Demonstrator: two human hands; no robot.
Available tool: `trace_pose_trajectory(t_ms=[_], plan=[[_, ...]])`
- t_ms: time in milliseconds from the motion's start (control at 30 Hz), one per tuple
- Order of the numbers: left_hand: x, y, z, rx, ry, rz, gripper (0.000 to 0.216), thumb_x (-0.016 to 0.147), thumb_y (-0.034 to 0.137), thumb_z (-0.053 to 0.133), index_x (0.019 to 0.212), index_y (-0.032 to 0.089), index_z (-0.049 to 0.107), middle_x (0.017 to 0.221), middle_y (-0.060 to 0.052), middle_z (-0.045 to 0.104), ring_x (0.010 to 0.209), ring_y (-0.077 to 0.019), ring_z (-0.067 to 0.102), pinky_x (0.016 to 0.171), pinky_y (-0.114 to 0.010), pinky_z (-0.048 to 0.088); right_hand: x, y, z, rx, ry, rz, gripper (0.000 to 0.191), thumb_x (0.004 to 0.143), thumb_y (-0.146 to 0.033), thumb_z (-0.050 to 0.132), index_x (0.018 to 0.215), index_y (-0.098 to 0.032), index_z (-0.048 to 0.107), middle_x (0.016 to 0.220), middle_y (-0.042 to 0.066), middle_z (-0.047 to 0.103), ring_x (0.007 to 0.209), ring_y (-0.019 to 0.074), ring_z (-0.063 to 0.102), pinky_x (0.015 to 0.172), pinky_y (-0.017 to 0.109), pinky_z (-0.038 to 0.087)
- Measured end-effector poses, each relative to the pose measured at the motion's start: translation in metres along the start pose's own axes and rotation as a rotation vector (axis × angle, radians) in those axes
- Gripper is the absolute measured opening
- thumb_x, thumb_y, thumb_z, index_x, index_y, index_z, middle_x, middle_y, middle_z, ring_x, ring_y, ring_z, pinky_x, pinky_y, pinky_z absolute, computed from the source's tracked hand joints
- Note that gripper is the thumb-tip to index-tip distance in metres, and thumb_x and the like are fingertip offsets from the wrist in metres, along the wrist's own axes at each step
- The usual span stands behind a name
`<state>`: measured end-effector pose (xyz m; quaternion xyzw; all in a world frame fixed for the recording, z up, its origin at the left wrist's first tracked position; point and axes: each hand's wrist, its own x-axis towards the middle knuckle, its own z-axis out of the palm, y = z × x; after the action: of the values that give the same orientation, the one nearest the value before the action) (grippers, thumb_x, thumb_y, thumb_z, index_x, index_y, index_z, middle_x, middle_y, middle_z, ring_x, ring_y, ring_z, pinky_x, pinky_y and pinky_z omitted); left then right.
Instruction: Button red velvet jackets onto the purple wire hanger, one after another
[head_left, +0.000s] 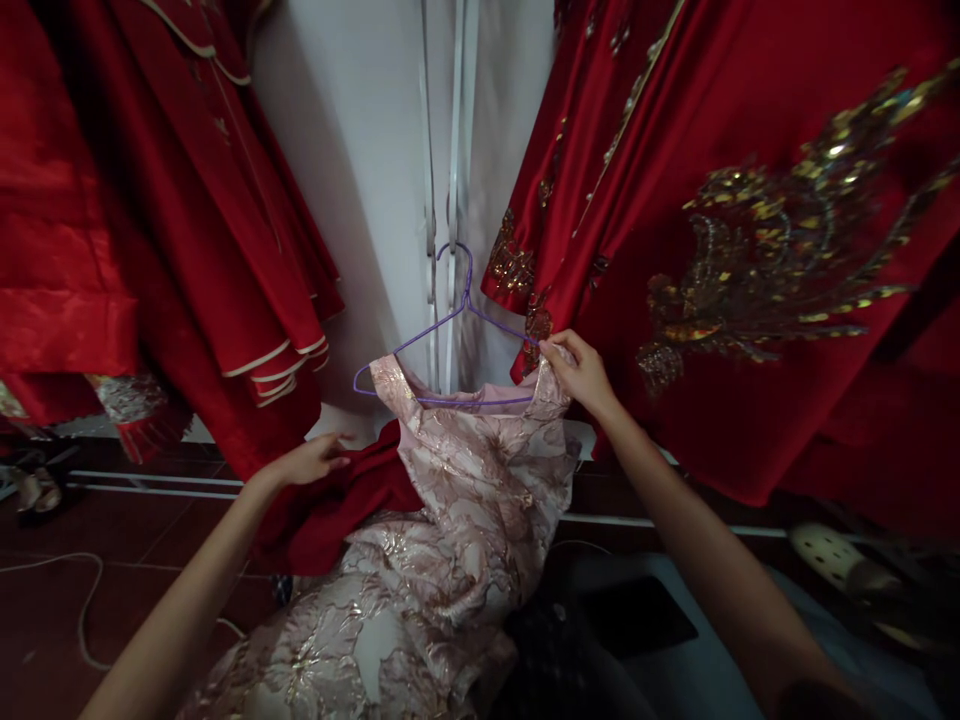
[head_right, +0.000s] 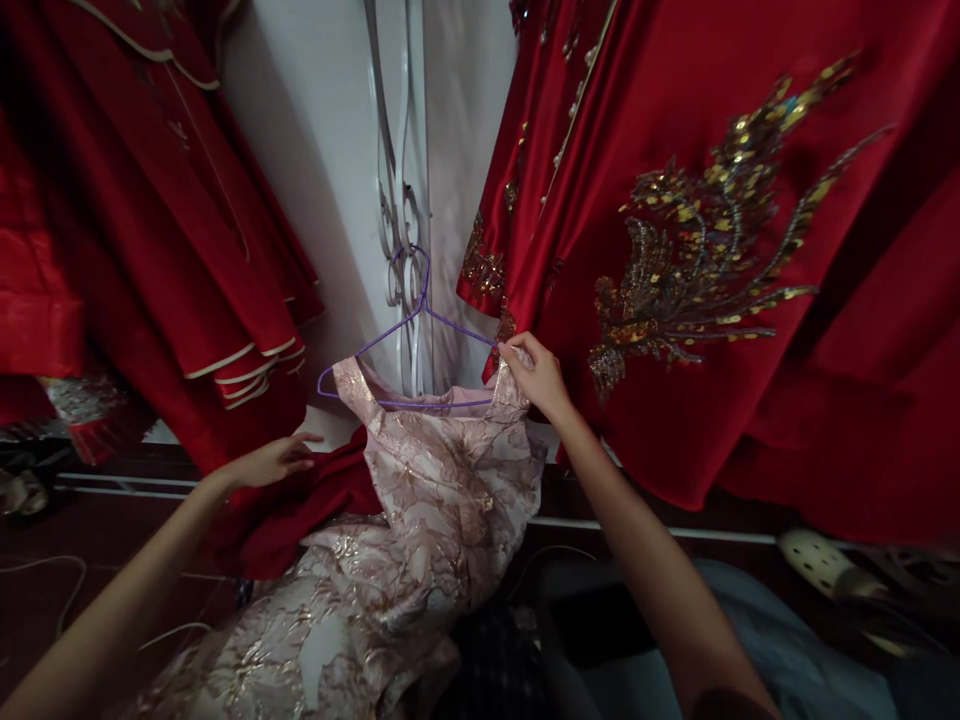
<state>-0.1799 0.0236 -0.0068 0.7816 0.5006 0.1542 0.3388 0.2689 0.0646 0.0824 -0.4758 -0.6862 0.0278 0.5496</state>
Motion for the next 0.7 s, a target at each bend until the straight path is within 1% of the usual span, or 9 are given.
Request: trace_pose_trajectory(t_ms=[33, 100, 200, 300, 400, 467, 533, 600, 700], plan=[[0.003, 0.001, -0.009, 0.043, -0.033, -0.018, 0.034, 0.073, 0.042, 0.051, 0.093, 0.015, 0.057, 0.077, -0.004, 0.062, 0.073, -0.0186, 0.059, 0.067, -0.028, 0.046, 0.0, 0.0, 0.001, 0.006, 0.006, -0.003, 0.03, 0.079, -0.049, 0.05, 0.074, -0.02, 0.055, 0.067, 0.0, 0.055, 0.063, 0.0141, 0.05, 0.06, 0.024, 0.039], [0.015, 0.004, -0.029, 0.123, 0.005, -0.042, 0.034, 0.072, 0.049, 0.05, 0.074, 0.016, 0.059, 0.068, -0.003, 0.061, 0.068, -0.0185, 0.056, 0.064, -0.027, 0.044, 0.001, 0.001, 0.002, 0.013, 0.01, -0.005, 0.03, 0.078, -0.049, 0.051, 0.074, -0.02, 0.055, 0.068, 0.0, 0.056, 0.063, 0.0142, 0.051, 0.06, 0.024, 0.039], [0.043, 0.02, -0.063, 0.18, 0.252, -0.052, 0.033, 0.076, 0.047, 0.044, 0.077, 0.017, 0.058, 0.077, -0.004, 0.063, 0.073, -0.019, 0.057, 0.069, -0.028, 0.045, 0.001, 0.001, 0.0, 0.006, 0.007, 0.016, 0.032, 0.077, -0.051, 0.051, 0.073, -0.02, 0.055, 0.066, 0.0, 0.056, 0.062, 0.0141, 0.051, 0.058, 0.023, 0.039], [0.068, 0.064, -0.084, 0.294, 0.52, -0.038, 0.027, 0.08, 0.038, 0.04, 0.082, 0.017, 0.057, 0.088, -0.008, 0.065, 0.082, -0.0205, 0.059, 0.076, -0.029, 0.044, -0.002, -0.006, -0.004, 0.002, 0.008, 0.053, 0.033, 0.075, -0.052, 0.055, 0.071, -0.019, 0.056, 0.064, 0.0, 0.058, 0.06, 0.014, 0.051, 0.056, 0.023, 0.039], [0.08, 0.133, -0.073, 0.413, 0.775, -0.046, 0.027, 0.085, 0.036, 0.036, 0.09, 0.017, 0.055, 0.091, -0.012, 0.065, 0.083, -0.0238, 0.06, 0.073, -0.032, 0.044, -0.012, -0.024, -0.007, 0.026, -0.046, 0.085, 0.034, 0.073, -0.052, 0.058, 0.068, -0.018, 0.055, 0.063, 0.001, 0.06, 0.058, 0.0141, 0.052, 0.054, 0.024, 0.038], [0.083, 0.179, -0.051, 0.442, 0.857, 0.048, 0.026, 0.087, 0.033, 0.035, 0.096, 0.016, 0.052, 0.089, -0.012, 0.064, 0.081, -0.0237, 0.061, 0.071, -0.032, 0.043, -0.021, -0.039, -0.008, 0.046, -0.113, 0.085, 0.033, 0.074, -0.051, 0.058, 0.067, -0.018, 0.054, 0.063, 0.001, 0.06, 0.057, 0.0138, 0.053, 0.054, 0.023, 0.038], [0.082, 0.212, -0.03, 0.432, 0.872, 0.175, 0.025, 0.089, 0.03, 0.033, 0.103, 0.015, 0.048, 0.086, -0.012, 0.064, 0.078, -0.0217, 0.061, 0.071, -0.031, 0.043, -0.027, -0.051, -0.01, 0.044, -0.142, 0.075, 0.033, 0.075, -0.05, 0.057, 0.068, -0.018, 0.054, 0.063, 0.0, 0.06, 0.058, 0.0134, 0.054, 0.054, 0.023, 0.038], [0.082, 0.225, -0.021, 0.392, 0.858, 0.209, 0.024, 0.088, 0.03, 0.037, 0.104, 0.014, 0.046, 0.084, -0.011, 0.063, 0.076, -0.0208, 0.061, 0.07, -0.03, 0.043, -0.029, -0.056, -0.012, 0.029, -0.155, 0.058, 0.033, 0.077, -0.05, 0.055, 0.069, -0.019, 0.054, 0.065, 0.0, 0.06, 0.06, 0.0131, 0.054, 0.056, 0.023, 0.038], [0.083, 0.214, -0.029, 0.387, 0.73, 0.117, 0.024, 0.082, 0.034, 0.05, 0.096, 0.015, 0.049, 0.077, -0.009, 0.061, 0.073, -0.0217, 0.059, 0.067, -0.031, 0.043, -0.017, -0.049, -0.017, -0.045, -0.217, 0.078, 0.038, 0.08, -0.053, 0.047, 0.065, -0.019, 0.053, 0.06, -0.001, 0.058, 0.058, 0.0135, 0.052, 0.056, 0.024, 0.038]])
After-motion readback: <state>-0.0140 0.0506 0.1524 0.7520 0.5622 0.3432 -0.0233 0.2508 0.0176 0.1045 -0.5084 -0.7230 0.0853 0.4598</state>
